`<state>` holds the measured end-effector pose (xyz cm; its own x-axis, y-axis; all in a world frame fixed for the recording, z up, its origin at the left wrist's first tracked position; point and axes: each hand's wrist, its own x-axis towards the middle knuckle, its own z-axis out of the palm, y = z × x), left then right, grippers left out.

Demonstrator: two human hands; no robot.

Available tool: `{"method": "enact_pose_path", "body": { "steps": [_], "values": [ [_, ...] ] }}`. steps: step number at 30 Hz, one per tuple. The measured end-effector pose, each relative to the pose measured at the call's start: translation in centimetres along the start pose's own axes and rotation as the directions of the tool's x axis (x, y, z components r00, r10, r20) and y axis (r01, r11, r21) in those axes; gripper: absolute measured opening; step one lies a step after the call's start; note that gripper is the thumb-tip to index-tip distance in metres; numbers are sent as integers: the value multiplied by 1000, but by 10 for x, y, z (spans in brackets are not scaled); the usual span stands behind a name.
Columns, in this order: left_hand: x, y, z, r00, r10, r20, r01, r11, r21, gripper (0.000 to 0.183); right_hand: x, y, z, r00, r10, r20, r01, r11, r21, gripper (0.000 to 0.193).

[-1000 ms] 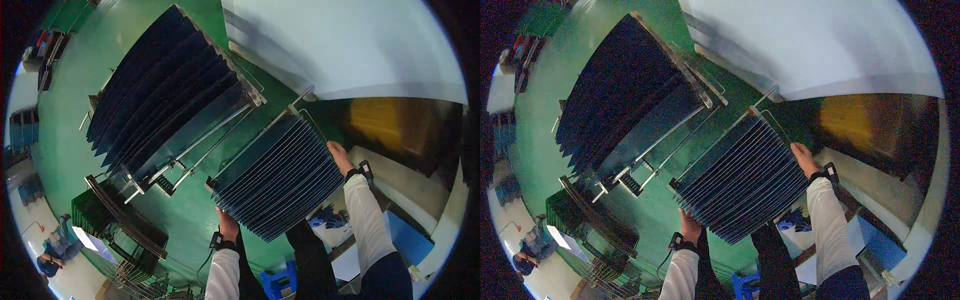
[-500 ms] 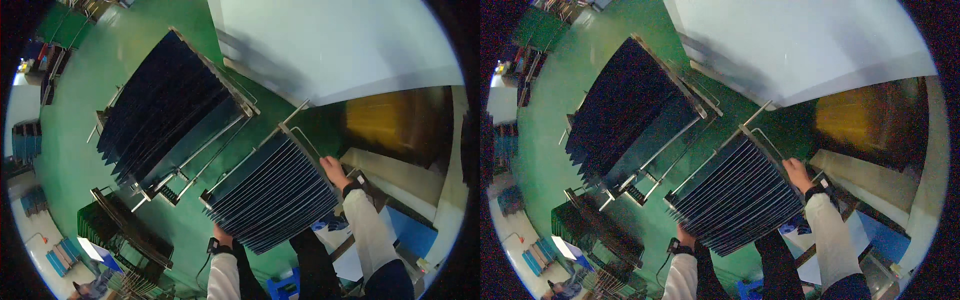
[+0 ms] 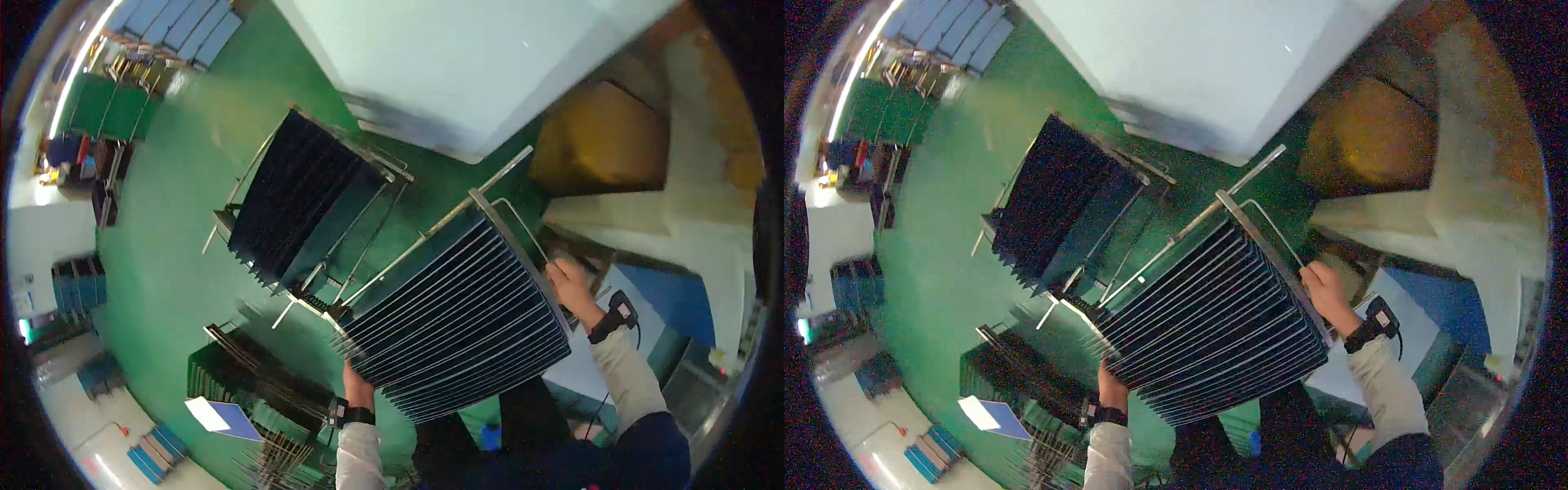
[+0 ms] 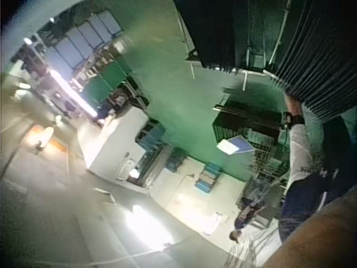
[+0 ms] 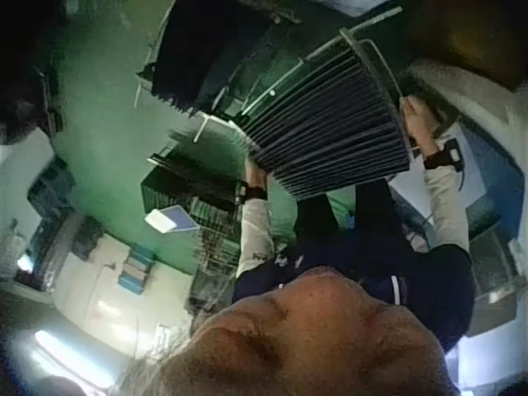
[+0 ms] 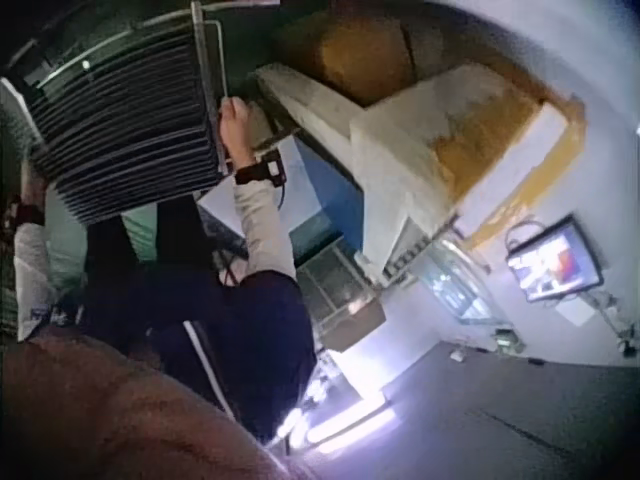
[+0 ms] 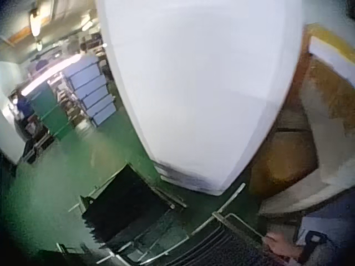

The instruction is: Loading glass or material panels from a vertical rack onto the rollers of a processing machine.

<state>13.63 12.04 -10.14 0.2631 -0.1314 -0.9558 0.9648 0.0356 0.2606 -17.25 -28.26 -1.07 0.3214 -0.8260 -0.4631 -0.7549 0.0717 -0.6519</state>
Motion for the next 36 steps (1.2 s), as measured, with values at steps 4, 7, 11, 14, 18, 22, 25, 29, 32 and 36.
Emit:
{"method": "enact_pose_path", "body": {
  "steps": [4, 7, 11, 14, 18, 22, 25, 29, 32, 36],
  "values": [
    [-78, 21, 2, 977, 199, 79, -209, 967, 143, 35, -55, -29, -48, 990, -130, -46, 128, 991, -41, 27],
    [-172, 34, 44, 969, 230, 86, -245, 926, 287, 35, -95, -44, -82, 986, -147, -76, 145, 989, -30, 29],
    [-218, 33, 84, 938, 279, 205, -333, 891, 307, 48, -112, -7, -101, 996, -46, -75, 54, 993, 108, 33],
    [-238, 32, 105, 900, 305, 311, -418, 806, 420, 52, -139, 6, -117, 992, -9, -129, 32, 983, 180, 37],
    [-259, 16, 165, 935, 173, 309, -310, 824, 475, 55, -164, 46, -145, 976, 36, -213, -2, 987, 158, 38],
    [-202, -4, 214, 923, 123, 365, -322, 767, 555, 49, -170, 92, -174, 946, 223, -234, -146, 941, 307, 40],
    [-206, -82, 249, 929, 99, 356, -310, 732, 606, 41, -196, 189, -185, 891, 301, -340, -210, 937, 277, 37],
    [-215, -113, 303, 924, -25, 383, -270, 665, 696, 37, -250, 223, -219, 800, 410, -439, -268, 897, 351, 37],
    [-207, -162, 322, 824, -20, 567, -449, 588, 673, 33, -284, 262, -253, 745, 478, -465, -327, 869, 371, 40],
    [-220, -269, 382, 764, -73, 641, -537, 478, 695, 26, -305, 375, -303, 681, 604, -413, -372, 772, 515, 39]
  ]
}}
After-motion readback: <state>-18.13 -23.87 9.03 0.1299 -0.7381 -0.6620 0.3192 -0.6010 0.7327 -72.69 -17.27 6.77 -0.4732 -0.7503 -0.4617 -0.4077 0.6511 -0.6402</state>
